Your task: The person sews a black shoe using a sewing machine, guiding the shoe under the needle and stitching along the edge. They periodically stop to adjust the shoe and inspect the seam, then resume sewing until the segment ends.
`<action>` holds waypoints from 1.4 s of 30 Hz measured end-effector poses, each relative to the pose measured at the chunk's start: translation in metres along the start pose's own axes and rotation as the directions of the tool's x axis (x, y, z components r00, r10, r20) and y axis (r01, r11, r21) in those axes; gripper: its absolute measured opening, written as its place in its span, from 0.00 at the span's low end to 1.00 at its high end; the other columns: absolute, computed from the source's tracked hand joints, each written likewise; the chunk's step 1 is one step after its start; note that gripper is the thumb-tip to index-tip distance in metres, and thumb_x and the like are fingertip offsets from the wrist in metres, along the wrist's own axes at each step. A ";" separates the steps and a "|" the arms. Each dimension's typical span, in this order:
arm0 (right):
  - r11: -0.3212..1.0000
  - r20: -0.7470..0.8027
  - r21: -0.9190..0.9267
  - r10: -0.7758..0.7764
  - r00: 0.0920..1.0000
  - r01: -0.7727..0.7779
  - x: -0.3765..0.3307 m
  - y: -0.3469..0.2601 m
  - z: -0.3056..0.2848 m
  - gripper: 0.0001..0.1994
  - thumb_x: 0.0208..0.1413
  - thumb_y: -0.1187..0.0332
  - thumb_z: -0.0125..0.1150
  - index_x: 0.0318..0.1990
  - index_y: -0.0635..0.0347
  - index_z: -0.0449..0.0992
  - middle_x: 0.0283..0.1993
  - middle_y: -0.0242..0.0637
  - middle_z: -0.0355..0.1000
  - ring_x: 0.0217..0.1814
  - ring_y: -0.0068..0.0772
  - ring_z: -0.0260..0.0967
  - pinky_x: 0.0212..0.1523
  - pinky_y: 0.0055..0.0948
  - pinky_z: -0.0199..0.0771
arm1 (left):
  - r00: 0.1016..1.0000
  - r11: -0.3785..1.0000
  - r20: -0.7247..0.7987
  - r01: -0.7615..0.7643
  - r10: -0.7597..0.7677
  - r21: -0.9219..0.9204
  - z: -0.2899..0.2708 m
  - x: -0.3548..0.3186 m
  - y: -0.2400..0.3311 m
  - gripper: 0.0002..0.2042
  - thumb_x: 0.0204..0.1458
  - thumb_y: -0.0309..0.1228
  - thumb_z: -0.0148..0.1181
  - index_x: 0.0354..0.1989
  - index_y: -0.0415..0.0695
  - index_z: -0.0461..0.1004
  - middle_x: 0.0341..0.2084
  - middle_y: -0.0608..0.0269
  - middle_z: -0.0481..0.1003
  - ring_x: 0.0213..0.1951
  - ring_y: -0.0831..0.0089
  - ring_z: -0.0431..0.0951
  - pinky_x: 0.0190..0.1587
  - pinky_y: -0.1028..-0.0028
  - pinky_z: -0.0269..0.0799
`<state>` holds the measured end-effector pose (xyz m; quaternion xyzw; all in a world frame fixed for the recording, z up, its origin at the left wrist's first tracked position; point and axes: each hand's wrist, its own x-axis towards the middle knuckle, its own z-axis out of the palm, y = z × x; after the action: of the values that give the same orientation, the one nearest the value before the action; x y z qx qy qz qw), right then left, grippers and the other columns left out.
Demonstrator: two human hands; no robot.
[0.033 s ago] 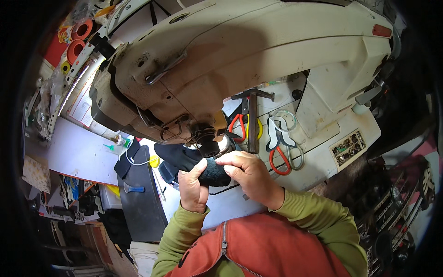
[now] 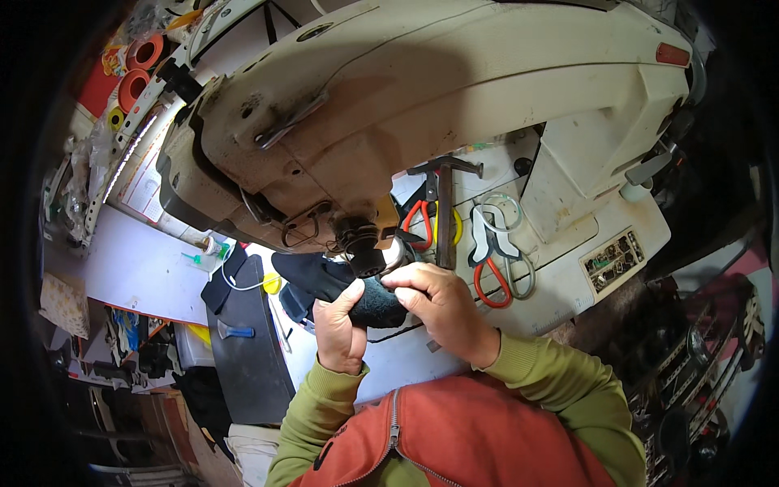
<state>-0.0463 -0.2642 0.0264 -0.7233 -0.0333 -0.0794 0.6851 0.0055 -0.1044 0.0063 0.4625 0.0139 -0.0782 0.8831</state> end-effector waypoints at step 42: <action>0.746 -0.204 -0.560 -0.545 0.813 0.360 0.065 0.009 -0.010 0.06 0.42 0.77 0.61 0.29 0.63 0.71 0.23 0.40 0.65 0.27 0.47 0.65 0.30 0.38 0.65 | 0.995 0.995 -0.001 0.099 -0.099 -0.007 0.003 0.007 0.005 0.12 0.46 0.14 0.58 0.40 0.38 0.73 0.36 0.62 0.76 0.37 0.71 0.77 0.44 0.73 0.74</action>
<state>0.0184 -0.2790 0.0286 -0.8165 -0.0649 -0.3811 0.4288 0.0126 -0.1047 0.0113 0.4582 0.0375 -0.1214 0.8797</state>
